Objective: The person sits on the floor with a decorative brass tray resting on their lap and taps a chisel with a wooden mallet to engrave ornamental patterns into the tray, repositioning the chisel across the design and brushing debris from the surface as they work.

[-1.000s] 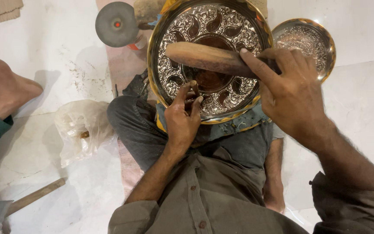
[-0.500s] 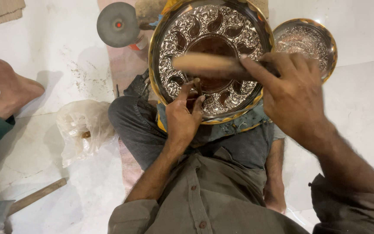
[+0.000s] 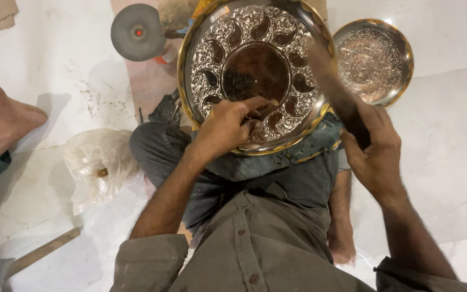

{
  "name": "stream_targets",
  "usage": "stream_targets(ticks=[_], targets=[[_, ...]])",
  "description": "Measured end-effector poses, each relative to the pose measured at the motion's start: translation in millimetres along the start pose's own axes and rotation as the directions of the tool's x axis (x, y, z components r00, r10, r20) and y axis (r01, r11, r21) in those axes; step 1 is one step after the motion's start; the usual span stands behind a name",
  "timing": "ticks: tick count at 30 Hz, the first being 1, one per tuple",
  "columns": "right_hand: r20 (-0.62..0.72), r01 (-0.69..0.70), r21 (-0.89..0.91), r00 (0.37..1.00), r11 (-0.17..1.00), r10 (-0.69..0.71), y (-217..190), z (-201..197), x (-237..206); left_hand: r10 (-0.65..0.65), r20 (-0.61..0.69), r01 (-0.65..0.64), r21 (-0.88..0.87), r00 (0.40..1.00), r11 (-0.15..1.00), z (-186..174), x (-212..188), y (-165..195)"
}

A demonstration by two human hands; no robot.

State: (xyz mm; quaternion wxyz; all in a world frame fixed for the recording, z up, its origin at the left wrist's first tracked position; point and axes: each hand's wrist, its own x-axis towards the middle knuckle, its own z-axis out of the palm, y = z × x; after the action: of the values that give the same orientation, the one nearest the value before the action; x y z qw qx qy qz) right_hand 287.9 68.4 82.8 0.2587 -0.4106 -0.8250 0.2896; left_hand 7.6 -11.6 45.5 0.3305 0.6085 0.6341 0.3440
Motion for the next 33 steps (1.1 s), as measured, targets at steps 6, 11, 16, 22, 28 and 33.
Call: stream_targets(ticks=[6, 11, 16, 22, 28, 33], targets=[[-0.006, 0.034, -0.055, 0.999, 0.998, -0.035, 9.8, 3.1, -6.1, -0.067, 0.01, 0.066, 0.041, 0.998, 0.997, 0.1, 2.0, 3.1], [0.054, 0.119, -0.196, 0.992, 0.973, -0.111, 0.9, -1.0, 5.7, -0.182, -0.039, 0.183, 0.044, 0.983, 0.982, 6.3, -7.8, 3.1], [0.182, 0.224, -0.415, 0.97, 0.882, -0.161, -11.8, -7.7, 20.9, -0.062, -0.237, 0.065, 0.004, 0.97, 0.998, 17.3, -18.0, 0.4], [0.176, 0.195, -0.303, 0.973, 0.933, -0.147, -13.2, -11.1, 27.4, -0.346, -0.226, 0.296, -0.226, 0.911, 0.928, 27.0, -23.4, 7.4], [0.063, 0.166, -0.286, 0.986, 0.944, -0.154, 13.3, 5.2, 14.5, -0.124, -0.501, 0.04, -0.175, 0.856, 0.984, 15.9, -25.2, -2.3], [-0.108, -0.15, 0.312, 0.976, 0.938, 0.191, 55.6, 41.5, 24.5, 0.007, -0.58, -0.038, -0.04, 0.815, 0.998, -24.8, -6.9, -30.0]])
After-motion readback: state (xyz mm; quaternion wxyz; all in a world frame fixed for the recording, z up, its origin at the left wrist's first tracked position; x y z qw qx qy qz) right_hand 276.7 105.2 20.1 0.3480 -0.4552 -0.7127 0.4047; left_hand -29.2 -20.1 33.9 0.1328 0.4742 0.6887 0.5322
